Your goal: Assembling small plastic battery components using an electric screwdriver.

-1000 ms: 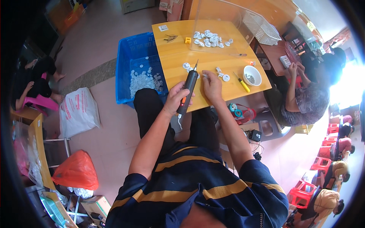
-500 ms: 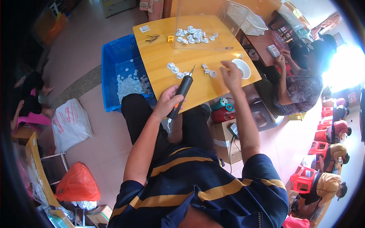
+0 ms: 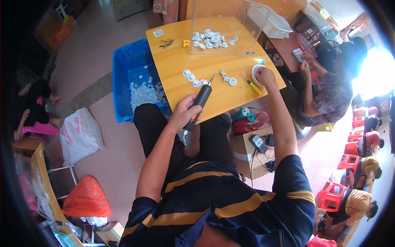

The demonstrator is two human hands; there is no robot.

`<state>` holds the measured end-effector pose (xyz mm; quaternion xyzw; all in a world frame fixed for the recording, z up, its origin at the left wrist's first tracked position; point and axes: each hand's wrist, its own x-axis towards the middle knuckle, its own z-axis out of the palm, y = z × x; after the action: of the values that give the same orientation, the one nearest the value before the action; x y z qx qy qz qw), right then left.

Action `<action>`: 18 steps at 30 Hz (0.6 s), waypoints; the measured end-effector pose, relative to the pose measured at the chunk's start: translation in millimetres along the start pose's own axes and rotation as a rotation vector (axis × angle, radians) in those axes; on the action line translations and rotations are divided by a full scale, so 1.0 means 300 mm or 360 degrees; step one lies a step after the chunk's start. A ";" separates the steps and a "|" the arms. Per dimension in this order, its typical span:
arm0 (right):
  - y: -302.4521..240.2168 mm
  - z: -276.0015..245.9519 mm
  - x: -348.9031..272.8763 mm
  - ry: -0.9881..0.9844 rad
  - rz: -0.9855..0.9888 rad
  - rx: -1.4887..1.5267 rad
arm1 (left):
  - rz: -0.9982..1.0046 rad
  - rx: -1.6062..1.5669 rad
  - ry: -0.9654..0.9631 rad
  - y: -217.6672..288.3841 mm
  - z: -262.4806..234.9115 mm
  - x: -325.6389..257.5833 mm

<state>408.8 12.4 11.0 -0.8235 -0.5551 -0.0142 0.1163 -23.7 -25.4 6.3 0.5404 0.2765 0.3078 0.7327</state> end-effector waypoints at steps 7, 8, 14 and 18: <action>0.002 0.008 0.014 -0.0017 -0.0072 -0.0097 | -0.0013 -0.0006 0.0002 -0.003 -0.004 0.001; -0.005 0.003 0.010 -0.0002 -0.0053 -0.0036 | -0.0013 -0.0001 0.0007 -0.006 -0.006 -0.002; -0.001 0.013 0.018 -0.0031 -0.0012 -0.0037 | -0.0020 0.0023 0.0020 -0.006 -0.001 0.000; 0.041 0.049 0.047 -0.0031 -0.0057 -0.0183 | 0.0005 0.0041 0.0027 0.000 0.010 0.003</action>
<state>423.9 23.9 -3.4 -0.8188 -0.5692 -0.0402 0.0631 -20.9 -26.6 7.1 0.5476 0.2857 0.3100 0.7228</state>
